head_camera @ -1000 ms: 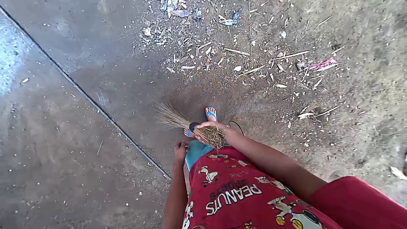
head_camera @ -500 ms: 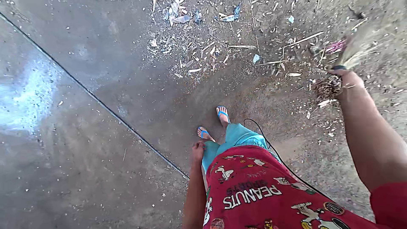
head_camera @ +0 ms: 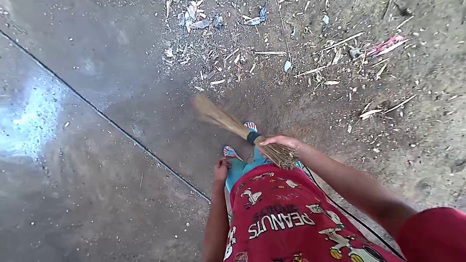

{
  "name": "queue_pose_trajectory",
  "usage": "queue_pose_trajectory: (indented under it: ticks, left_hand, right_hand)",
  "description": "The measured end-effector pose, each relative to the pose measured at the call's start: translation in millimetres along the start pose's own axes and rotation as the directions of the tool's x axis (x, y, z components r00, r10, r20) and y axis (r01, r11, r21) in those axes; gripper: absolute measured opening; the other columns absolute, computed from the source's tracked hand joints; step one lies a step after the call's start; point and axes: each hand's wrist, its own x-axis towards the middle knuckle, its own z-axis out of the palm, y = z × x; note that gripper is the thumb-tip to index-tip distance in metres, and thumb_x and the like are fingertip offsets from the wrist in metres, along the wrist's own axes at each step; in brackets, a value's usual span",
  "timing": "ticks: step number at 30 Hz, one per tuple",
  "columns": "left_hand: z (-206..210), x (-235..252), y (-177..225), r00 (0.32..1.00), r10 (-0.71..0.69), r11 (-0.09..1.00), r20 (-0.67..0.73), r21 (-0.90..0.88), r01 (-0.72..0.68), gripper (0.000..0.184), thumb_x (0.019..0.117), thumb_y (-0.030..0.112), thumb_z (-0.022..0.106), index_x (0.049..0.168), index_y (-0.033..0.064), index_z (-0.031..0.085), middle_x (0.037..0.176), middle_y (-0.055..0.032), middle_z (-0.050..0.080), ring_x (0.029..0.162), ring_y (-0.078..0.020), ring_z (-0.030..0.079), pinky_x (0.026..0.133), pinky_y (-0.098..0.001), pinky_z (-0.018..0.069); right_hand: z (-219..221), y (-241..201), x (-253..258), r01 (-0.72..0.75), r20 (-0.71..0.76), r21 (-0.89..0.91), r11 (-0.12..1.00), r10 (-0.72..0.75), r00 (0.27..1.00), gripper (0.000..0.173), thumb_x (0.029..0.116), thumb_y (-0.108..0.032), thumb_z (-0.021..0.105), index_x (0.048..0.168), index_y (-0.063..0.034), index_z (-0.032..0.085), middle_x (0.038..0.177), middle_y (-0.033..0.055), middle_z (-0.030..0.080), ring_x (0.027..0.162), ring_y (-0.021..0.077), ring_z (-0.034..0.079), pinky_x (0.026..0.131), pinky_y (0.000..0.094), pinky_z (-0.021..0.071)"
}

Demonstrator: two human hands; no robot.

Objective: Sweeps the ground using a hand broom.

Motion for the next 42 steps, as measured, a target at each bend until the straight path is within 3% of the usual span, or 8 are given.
queue_pose_trajectory:
  ticks: [4, 10, 16, 21, 25, 30, 36, 42]
  left_hand:
    - [-6, -9, 10, 0.998, 0.057, 0.996, 0.025, 0.071, -0.058, 0.036, 0.1096, 0.016, 0.036, 0.137, -0.0018, 0.053, 0.114, -0.0171, 0.068, 0.091, -0.0234, 0.067, 0.074, -0.0407, 0.0540]
    - [-4, 0, -7, 1.000, -0.016, 0.999, 0.023, 0.040, 0.015, 0.035, 0.1098, 0.013, 0.038, 0.136, -0.0041, 0.054, 0.114, -0.0193, 0.067, 0.092, -0.0216, 0.065, 0.077, -0.0378, 0.0521]
    - [0, 9, -19, 1.000, 0.009, 0.999, -0.026, -0.033, -0.010, 0.034, 0.1091, 0.011, 0.039, 0.132, -0.0081, 0.055, 0.108, -0.0191, 0.068, 0.088, -0.0187, 0.064, 0.080, -0.0345, 0.0526]
    - [7, -2, -18, 0.999, -0.021, 0.997, -0.043, -0.071, 0.018, 0.035, 0.1099, 0.014, 0.037, 0.135, -0.0037, 0.055, 0.112, -0.0170, 0.069, 0.087, -0.0186, 0.064, 0.074, -0.0350, 0.0506]
    - [16, 1, -30, 0.996, 0.011, 0.991, -0.093, -0.129, -0.023, 0.033, 0.1096, 0.010, 0.038, 0.129, -0.0114, 0.055, 0.109, -0.0206, 0.068, 0.089, -0.0163, 0.064, 0.084, -0.0325, 0.0519]
    - [12, -1, -22, 0.997, 0.008, 0.997, -0.077, -0.080, -0.014, 0.034, 0.1096, 0.012, 0.037, 0.130, -0.0089, 0.055, 0.107, -0.0184, 0.069, 0.088, -0.0175, 0.065, 0.081, -0.0353, 0.0525]
    - [-2, 3, -4, 1.000, 0.013, 1.000, -0.012, 0.010, -0.013, 0.037, 0.1107, 0.017, 0.036, 0.135, -0.0028, 0.055, 0.112, -0.0176, 0.068, 0.086, -0.0223, 0.066, 0.071, -0.0401, 0.0527]
    - [2, 1, -2, 0.996, -0.068, 0.993, 0.062, 0.102, 0.061, 0.036, 0.1109, 0.017, 0.037, 0.138, -0.0008, 0.053, 0.117, -0.0184, 0.067, 0.092, -0.0241, 0.065, 0.075, -0.0413, 0.0519]
  right_hand:
    - [-40, 12, 28, -0.089, 0.207, 0.080, 0.993, 0.071, 0.976, 0.033, 0.1064, -0.035, 0.041, 0.110, -0.0087, 0.060, 0.086, 0.0060, 0.068, 0.069, 0.0131, 0.068, 0.061, 0.0254, 0.0574]
    - [-225, 5, -76, 0.207, -0.415, 0.087, 0.974, -0.154, 0.897, 0.038, 0.1073, -0.038, 0.033, 0.119, -0.0129, 0.059, 0.086, 0.0031, 0.066, 0.065, 0.0121, 0.065, 0.054, 0.0262, 0.0548]
    - [-201, -22, -95, 0.166, -0.869, -0.134, 0.977, -0.196, 0.454, 0.037, 0.0932, -0.025, 0.069, 0.123, -0.0042, 0.064, 0.104, 0.0124, 0.067, 0.085, 0.0217, 0.065, 0.078, 0.0451, 0.0550]
    - [-51, -5, -60, 0.220, -0.704, -0.180, 0.959, -0.282, 0.651, 0.038, 0.0971, -0.024, 0.067, 0.129, -0.0051, 0.061, 0.102, 0.0118, 0.068, 0.084, 0.0200, 0.067, 0.077, 0.0413, 0.0571]
    - [13, 0, -39, 0.179, -0.258, 0.261, 0.949, -0.110, 0.960, 0.032, 0.1051, -0.023, 0.052, 0.132, -0.0055, 0.052, 0.096, 0.0145, 0.070, 0.078, 0.0234, 0.071, 0.069, 0.0375, 0.0609]
    - [-2, 12, 18, -0.035, 0.369, 0.385, 0.922, -0.118, 0.922, 0.044, 0.1078, -0.039, 0.032, 0.110, -0.0040, 0.060, 0.091, 0.0105, 0.068, 0.074, 0.0152, 0.069, 0.067, 0.0263, 0.0588]
    - [-143, -14, -9, 0.225, -0.141, 0.278, 0.934, -0.192, 0.971, 0.039, 0.1065, -0.037, 0.034, 0.115, -0.0083, 0.059, 0.089, 0.0063, 0.067, 0.070, 0.0136, 0.066, 0.058, 0.0253, 0.0553]
    - [-243, -52, -87, 0.580, -0.406, 0.608, 0.542, -0.416, 0.814, 0.045, 0.1054, -0.045, 0.030, 0.106, -0.0081, 0.055, 0.086, 0.0049, 0.064, 0.071, 0.0103, 0.067, 0.060, 0.0195, 0.0576]
